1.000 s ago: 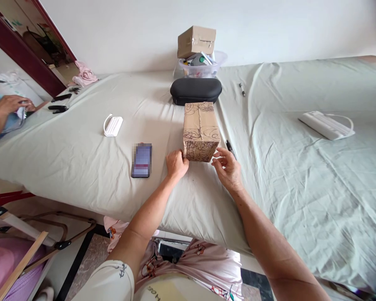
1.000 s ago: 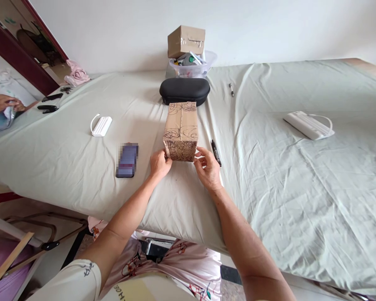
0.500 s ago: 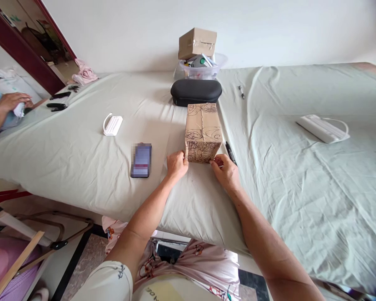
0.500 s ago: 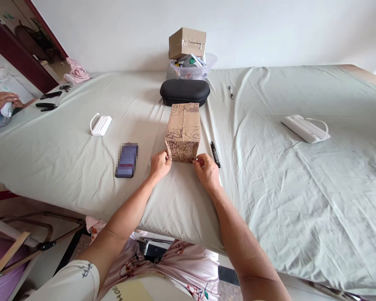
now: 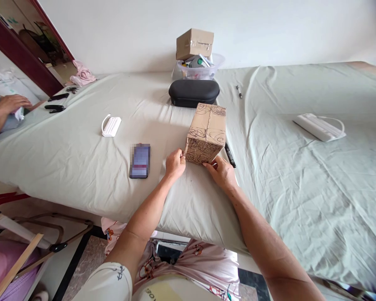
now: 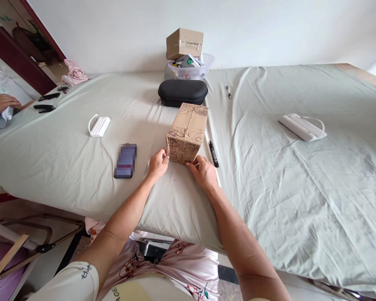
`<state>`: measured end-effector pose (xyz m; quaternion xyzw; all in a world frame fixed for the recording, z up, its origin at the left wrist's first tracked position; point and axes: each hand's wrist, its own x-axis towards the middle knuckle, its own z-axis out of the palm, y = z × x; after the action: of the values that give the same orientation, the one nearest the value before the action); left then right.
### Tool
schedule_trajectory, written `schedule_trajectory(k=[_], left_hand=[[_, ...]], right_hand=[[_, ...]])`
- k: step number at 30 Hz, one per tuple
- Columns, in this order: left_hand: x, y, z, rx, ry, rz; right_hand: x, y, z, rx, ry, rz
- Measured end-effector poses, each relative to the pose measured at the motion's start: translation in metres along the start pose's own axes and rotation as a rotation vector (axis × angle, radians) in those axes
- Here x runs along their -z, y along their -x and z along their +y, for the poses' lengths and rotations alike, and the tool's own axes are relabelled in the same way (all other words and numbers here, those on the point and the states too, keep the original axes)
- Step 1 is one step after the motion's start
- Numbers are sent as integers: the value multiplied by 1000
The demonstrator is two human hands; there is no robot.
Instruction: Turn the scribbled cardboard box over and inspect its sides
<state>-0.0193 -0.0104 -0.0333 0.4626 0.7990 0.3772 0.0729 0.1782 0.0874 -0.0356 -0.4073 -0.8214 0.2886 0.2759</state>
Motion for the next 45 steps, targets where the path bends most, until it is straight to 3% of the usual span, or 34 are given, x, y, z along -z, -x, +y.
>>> schedule_trajectory(k=[10, 15, 18, 22, 25, 28, 31, 37, 42, 45], left_hand=[[-4, 3, -4, -198, 222, 191], [0, 5, -2, -446, 210, 469], [4, 3, -3, -455, 146, 605], [9, 0, -4, -483, 143, 689], [10, -1, -4, -500, 171, 701], [9, -1, -5, -434, 187, 684], [8, -3, -8, -347, 210, 664], [8, -3, -9, -337, 215, 558], [2, 8, 3, -313, 55, 492], [-2, 16, 11, -387, -16, 444]], right_hand=[[2, 3, -10, 22, -185, 1], [0, 4, -11, -6, -217, 6], [-1, 2, -5, -64, -318, 120], [-1, -3, 4, -44, -452, 310], [1, -4, 6, -52, -434, 321], [2, -2, 1, -83, -348, 241], [1, 3, -7, -43, -252, 108], [-4, 12, -20, 196, -106, -222], [-6, 15, -24, 236, -98, -254], [-7, 15, -23, 243, -85, -242]])
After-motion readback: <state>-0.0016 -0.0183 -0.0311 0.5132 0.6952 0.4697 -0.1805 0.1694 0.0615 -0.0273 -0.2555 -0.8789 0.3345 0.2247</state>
